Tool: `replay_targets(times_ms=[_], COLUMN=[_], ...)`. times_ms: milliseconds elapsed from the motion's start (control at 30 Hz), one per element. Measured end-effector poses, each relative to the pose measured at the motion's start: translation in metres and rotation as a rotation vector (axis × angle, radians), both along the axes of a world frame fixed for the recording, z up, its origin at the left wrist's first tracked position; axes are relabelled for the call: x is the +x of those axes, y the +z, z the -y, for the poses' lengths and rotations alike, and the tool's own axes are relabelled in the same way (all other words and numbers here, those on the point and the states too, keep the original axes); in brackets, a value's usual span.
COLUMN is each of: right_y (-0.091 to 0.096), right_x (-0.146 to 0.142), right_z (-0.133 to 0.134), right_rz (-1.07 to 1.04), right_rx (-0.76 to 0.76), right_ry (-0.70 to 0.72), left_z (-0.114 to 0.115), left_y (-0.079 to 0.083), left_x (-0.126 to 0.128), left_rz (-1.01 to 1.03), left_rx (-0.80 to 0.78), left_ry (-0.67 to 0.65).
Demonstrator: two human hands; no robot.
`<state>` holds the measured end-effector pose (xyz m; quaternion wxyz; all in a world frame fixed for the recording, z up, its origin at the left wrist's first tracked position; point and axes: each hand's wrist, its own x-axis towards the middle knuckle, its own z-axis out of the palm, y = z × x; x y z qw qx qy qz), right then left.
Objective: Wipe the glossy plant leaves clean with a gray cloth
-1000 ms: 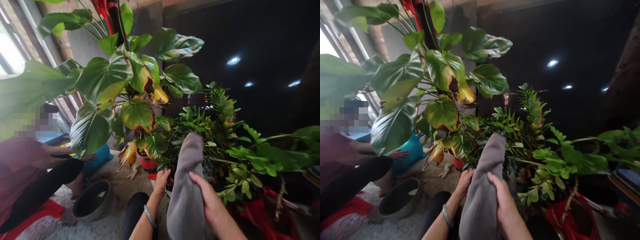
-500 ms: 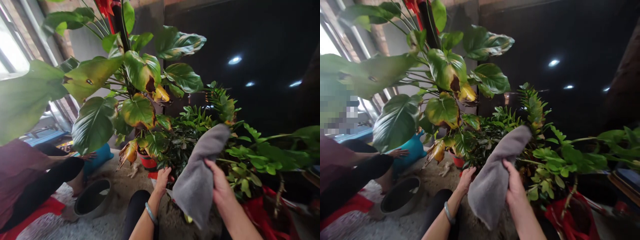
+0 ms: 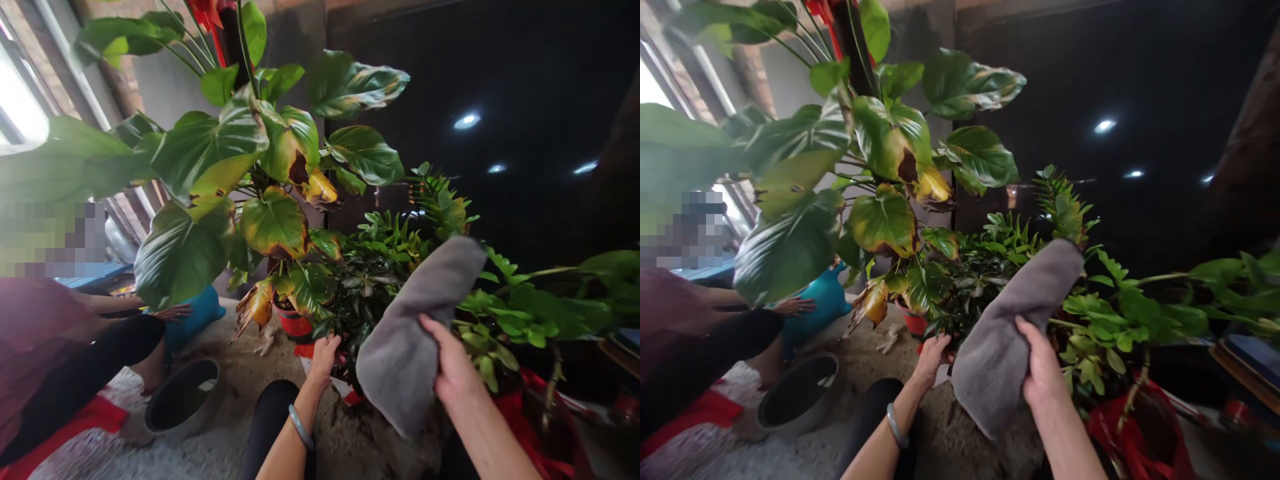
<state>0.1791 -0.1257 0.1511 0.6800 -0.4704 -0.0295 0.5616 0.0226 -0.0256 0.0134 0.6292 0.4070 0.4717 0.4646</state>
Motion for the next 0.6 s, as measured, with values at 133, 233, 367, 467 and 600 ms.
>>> replay_targets(times_ms=[133,233,367,467,600], right_y=[-0.055,-0.077,-0.038,-0.002,-0.016], right_x=[-0.031,-0.037,-0.009,0.005,-0.018], right_z=[0.022,0.054,0.047,0.013,0.001], right_rz=[-0.037,0.074,0.166,0.161,0.023], right_rx=[-0.207,-0.218,-0.078,0.137,-0.020], right_ry=[0.281,0.252,0.020,-0.217,0.031], left_z=[0.001,-0.001,-0.001,0.000,0.001], left_y=[0.000,-0.002,-0.002,-0.001,-0.002], left_x=[-0.001,-0.003,-0.003,-0.002,-0.001], left_rz=[0.007,0.014,0.017,0.010,0.011], left_rx=[-0.006,-0.016,0.015,0.023,0.025], left_ry=[0.020,0.023,-0.009,-0.011,-0.009])
